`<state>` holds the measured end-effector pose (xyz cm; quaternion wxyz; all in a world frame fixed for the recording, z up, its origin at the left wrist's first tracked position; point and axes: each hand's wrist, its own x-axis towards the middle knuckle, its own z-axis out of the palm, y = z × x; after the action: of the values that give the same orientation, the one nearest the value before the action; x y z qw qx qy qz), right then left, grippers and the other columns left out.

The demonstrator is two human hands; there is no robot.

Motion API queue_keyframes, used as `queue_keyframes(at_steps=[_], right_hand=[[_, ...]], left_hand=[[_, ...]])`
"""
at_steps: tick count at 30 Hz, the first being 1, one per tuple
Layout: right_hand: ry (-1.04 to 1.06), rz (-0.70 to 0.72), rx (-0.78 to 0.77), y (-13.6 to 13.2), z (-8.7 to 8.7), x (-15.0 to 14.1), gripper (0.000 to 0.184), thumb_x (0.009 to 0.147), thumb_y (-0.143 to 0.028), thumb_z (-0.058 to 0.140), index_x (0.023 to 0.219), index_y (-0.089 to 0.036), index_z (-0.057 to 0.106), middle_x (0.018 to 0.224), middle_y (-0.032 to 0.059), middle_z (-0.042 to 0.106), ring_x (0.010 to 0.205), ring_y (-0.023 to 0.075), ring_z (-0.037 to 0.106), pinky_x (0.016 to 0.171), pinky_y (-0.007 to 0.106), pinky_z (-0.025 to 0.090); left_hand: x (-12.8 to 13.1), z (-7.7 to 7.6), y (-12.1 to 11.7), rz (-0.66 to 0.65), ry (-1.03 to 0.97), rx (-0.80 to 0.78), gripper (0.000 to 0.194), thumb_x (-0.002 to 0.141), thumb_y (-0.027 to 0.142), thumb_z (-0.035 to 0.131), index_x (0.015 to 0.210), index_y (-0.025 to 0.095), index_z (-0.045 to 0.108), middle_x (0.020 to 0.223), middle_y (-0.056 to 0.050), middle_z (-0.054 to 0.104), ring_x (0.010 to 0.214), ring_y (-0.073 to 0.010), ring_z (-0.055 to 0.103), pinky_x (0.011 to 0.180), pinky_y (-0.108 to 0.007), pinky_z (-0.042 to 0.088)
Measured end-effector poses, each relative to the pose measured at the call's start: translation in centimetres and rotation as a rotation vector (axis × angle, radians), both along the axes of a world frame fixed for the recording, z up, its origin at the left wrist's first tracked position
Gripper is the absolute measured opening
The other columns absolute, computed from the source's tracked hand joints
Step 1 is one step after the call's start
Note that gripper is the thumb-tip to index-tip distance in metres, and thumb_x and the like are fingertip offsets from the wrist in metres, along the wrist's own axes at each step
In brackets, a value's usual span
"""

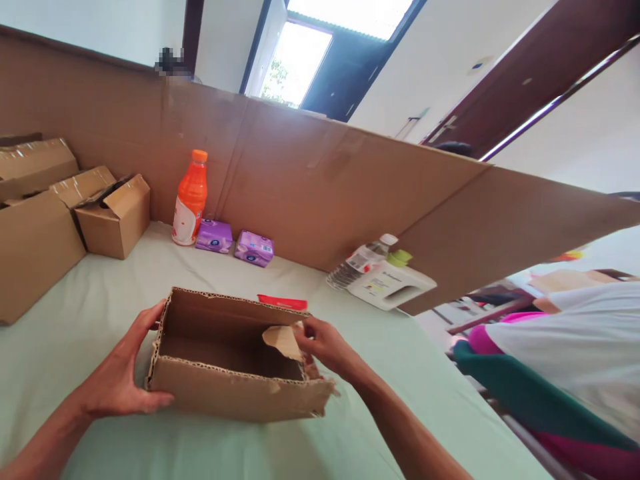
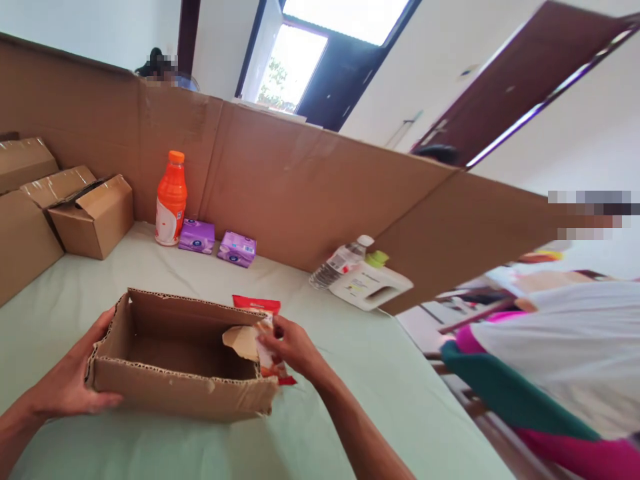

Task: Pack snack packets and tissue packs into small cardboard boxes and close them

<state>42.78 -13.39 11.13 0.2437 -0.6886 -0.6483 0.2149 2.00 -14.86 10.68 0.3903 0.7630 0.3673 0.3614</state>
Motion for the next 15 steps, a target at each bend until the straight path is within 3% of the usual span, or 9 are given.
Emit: queue_keyframes(at_steps=[2, 5, 7, 9, 12, 15], right_hand=[[0.031, -0.103, 0.085, -0.9, 1.4, 1.4, 0.021, 0.072, -0.043, 0.058, 0.068, -0.022, 0.054, 0.057, -0.0011, 0.06, 0.051, 0.0168, 0.056, 0.049, 0.029, 0.047], [0.235, -0.305, 0.44, -2.9, 6.3, 1.8, 0.026, 0.074, -0.046, 0.066, 0.082, -0.023, 0.058, 0.069, -0.0007, 0.063, 0.057, 0.0164, 0.057, 0.053, 0.029, 0.048], [0.452, -0.362, 0.716, -4.4, 10.1, 0.1, 0.026, 0.074, -0.042, 0.075, 0.087, -0.026, 0.059, 0.077, -0.0003, 0.064, 0.061, 0.0171, 0.057, 0.053, 0.03, 0.047], [0.553, -0.316, 0.829, -5.6, 12.8, -2.7, 0.021, 0.076, -0.036, 0.077, 0.085, -0.029, 0.06, 0.079, 0.0003, 0.064, 0.062, 0.0182, 0.057, 0.052, 0.031, 0.047], [0.41, -0.1, 0.718, -6.2, 14.0, -7.1, 0.015, 0.078, -0.034, 0.073, 0.078, -0.028, 0.059, 0.071, 0.0004, 0.063, 0.059, 0.0186, 0.056, 0.051, 0.031, 0.046], [0.038, 0.29, 0.396, -5.0, 13.6, -9.8, 0.017, 0.079, -0.022, 0.062, 0.067, -0.025, 0.051, 0.068, 0.0006, 0.061, 0.061, 0.0164, 0.054, 0.056, 0.028, 0.044]], left_hand=[[0.1, -0.1, 0.0, -0.002, -0.009, -0.017, 0.113, 0.071, 0.055, 0.081, 0.16, 0.039, 0.013, 0.166, -0.008, 0.026, 0.148, -0.0413, 0.034, 0.12, -0.06, 0.032], [0.1, -0.2, 0.1, -0.004, -0.02, -0.03, 0.113, 0.071, 0.057, 0.081, 0.16, 0.041, 0.013, 0.166, -0.007, 0.024, 0.148, -0.0411, 0.033, 0.122, -0.059, 0.029], [0.1, -0.3, 0.1, -0.004, -0.024, -0.016, 0.112, 0.072, 0.057, 0.081, 0.16, 0.039, 0.015, 0.166, -0.008, 0.025, 0.148, -0.042, 0.032, 0.122, -0.059, 0.028], [0.1, -0.2, 0.1, -0.006, -0.023, -0.002, 0.11, 0.073, 0.057, 0.08, 0.16, 0.038, 0.015, 0.166, -0.009, 0.024, 0.149, -0.0419, 0.031, 0.122, -0.06, 0.028], [0.2, 0.0, 0.1, -0.015, -0.039, 0.003, 0.108, 0.075, 0.06, 0.078, 0.16, 0.038, 0.015, 0.165, -0.01, 0.025, 0.148, -0.0402, 0.034, 0.121, -0.06, 0.029], [0.4, 0.3, 0.0, -0.032, -0.059, 0.026, 0.107, 0.074, 0.056, 0.08, 0.159, 0.035, 0.018, 0.163, -0.011, 0.03, 0.146, -0.0385, 0.038, 0.121, -0.058, 0.032]])
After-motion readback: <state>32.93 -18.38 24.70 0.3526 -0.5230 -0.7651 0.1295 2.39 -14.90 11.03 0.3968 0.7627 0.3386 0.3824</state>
